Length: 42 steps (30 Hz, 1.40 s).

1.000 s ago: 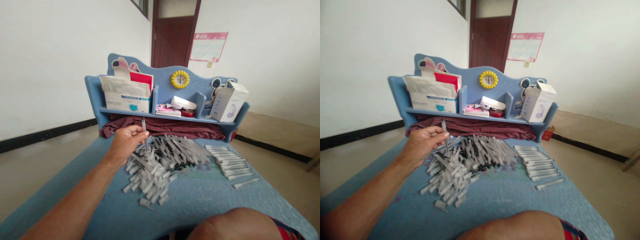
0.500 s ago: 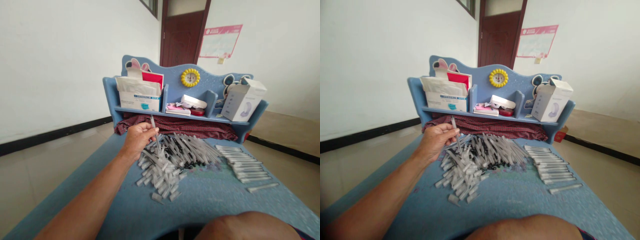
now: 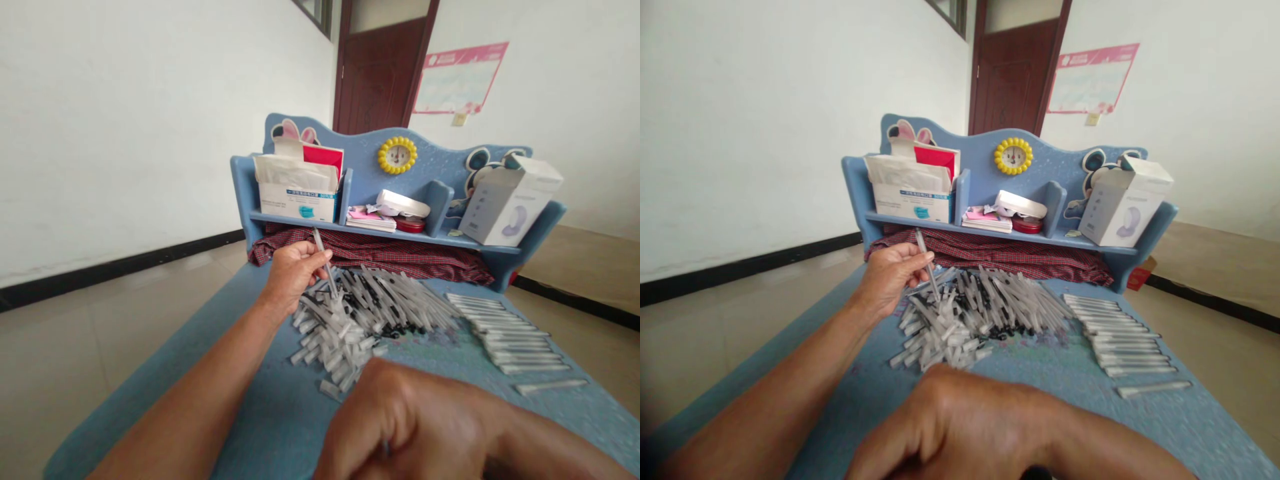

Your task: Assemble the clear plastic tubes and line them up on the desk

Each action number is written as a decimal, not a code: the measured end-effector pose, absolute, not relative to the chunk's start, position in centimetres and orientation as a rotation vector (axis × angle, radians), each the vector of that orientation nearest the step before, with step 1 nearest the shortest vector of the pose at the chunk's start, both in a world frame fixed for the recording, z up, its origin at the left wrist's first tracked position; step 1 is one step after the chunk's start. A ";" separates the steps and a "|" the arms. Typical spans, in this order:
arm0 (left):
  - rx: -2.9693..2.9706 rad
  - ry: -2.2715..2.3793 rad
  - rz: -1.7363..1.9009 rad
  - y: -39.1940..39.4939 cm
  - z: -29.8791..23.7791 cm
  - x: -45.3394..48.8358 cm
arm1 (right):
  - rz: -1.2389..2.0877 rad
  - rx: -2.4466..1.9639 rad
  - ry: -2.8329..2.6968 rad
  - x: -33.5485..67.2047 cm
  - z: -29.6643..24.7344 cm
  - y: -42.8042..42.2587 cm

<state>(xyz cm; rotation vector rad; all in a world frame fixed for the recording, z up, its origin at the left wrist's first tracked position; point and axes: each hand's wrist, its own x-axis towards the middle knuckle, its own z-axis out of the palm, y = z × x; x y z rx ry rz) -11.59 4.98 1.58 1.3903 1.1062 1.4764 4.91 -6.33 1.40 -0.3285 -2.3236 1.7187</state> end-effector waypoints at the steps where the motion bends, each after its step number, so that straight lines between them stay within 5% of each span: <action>1: 1.388 1.102 1.477 5.0 1.6 -11.6 | 1.635 -0.393 -2.333 5.0 2.2 -5.5; 6: 1.398 1.099 1.463 4.9 1.4 -11.7 | 0.370 -1.193 -2.623 5.8 2.1 -2.0; 11: 1.408 1.111 1.459 4.9 1.4 -11.7 | -0.065 -1.465 -2.800 5.0 0.9 -1.4; 42: 1.475 1.138 1.413 4.8 1.0 -11.4 | -0.295 -1.544 -2.833 3.3 -1.4 -1.2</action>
